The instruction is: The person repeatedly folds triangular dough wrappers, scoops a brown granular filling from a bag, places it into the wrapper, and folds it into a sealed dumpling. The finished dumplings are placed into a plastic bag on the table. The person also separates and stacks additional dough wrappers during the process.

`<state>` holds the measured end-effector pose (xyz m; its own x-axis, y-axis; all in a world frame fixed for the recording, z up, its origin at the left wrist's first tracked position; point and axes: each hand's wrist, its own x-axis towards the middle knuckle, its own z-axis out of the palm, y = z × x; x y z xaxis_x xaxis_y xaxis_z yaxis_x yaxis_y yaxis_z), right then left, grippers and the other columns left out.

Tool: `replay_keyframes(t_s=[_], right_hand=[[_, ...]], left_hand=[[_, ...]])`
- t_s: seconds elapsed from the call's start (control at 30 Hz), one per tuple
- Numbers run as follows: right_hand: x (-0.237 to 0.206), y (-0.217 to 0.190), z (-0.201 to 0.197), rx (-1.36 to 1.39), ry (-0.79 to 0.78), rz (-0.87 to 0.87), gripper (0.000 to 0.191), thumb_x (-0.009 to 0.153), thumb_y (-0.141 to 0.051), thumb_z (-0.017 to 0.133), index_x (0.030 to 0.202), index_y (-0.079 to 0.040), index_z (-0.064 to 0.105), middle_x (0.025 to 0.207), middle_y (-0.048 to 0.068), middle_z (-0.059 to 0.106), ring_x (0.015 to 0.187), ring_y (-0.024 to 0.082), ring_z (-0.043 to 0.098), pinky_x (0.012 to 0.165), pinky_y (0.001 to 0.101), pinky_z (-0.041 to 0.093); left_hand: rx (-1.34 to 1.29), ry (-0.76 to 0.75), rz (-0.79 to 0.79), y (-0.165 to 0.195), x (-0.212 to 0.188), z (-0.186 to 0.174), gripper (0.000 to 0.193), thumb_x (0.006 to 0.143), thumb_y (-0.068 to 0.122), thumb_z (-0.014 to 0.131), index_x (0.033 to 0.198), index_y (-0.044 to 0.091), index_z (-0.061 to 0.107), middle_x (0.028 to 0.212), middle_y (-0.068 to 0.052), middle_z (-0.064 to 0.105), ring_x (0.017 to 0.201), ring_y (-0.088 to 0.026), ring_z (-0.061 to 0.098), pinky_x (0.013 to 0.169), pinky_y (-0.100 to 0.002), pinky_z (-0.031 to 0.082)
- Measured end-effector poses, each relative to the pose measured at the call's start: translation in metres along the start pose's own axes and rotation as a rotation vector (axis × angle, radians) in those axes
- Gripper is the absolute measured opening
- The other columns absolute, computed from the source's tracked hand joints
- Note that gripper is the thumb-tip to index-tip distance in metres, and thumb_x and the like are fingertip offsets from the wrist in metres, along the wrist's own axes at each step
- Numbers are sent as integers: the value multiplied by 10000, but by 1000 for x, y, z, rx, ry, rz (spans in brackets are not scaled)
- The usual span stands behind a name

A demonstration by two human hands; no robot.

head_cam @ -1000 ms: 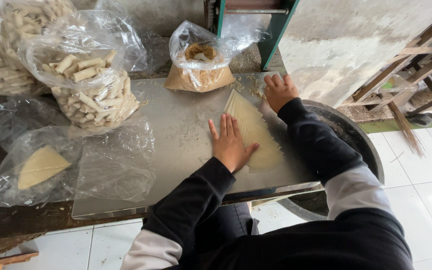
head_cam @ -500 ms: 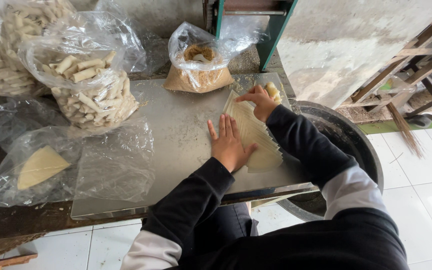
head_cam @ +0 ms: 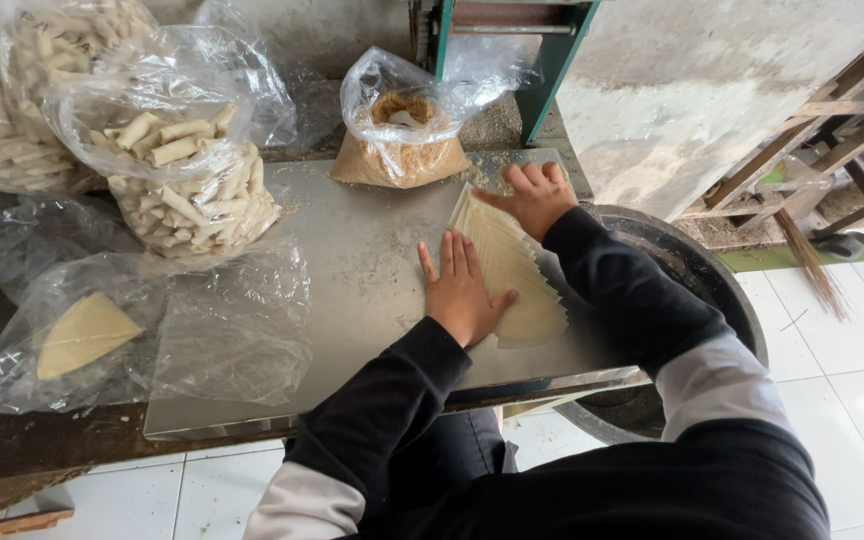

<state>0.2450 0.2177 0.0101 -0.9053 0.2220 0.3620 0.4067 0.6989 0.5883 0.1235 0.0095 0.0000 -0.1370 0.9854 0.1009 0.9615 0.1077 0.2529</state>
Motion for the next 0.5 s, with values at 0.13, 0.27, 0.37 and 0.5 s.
replay_keyframes(t_s=[0.13, 0.27, 0.37, 0.5], right_hand=[[-1, 1, -4, 65, -55, -43, 638, 988, -146, 494, 1438, -597, 541, 1234, 12, 585, 1049, 202, 570, 926, 415, 431], [9, 5, -1, 73, -88, -72, 647, 1010, -122, 485, 1448, -595, 542, 1224, 10, 571, 1037, 213, 567, 901, 420, 421], [22, 5, 3, 81, -67, -36, 596, 999, -154, 497, 1417, -574, 567, 1203, 19, 568, 1055, 212, 564, 915, 427, 425], [35, 6, 6, 12, -61, -2, 602, 957, -151, 538, 1388, -568, 587, 1162, 17, 578, 1061, 212, 559, 915, 437, 430]], left_hand=[[6, -17, -6, 1, 2, 0, 1097, 903, 738, 431, 1533, -126, 188, 1644, -292, 131, 1558, -359, -8, 1157, -650, -152], [8, -4, -11, 1, 1, 2, 1099, 906, 738, 430, 1540, -126, 190, 1651, -289, 136, 1563, -356, -4, 1164, -647, -148], [10, -7, -12, 1, 1, 2, 1097, 904, 738, 427, 1540, -122, 187, 1651, -289, 131, 1560, -358, -8, 1159, -650, -150], [-3, -1, -7, 1, 1, 2, 1099, 903, 741, 425, 1538, -124, 186, 1652, -286, 129, 1561, -359, -12, 1159, -656, -150]])
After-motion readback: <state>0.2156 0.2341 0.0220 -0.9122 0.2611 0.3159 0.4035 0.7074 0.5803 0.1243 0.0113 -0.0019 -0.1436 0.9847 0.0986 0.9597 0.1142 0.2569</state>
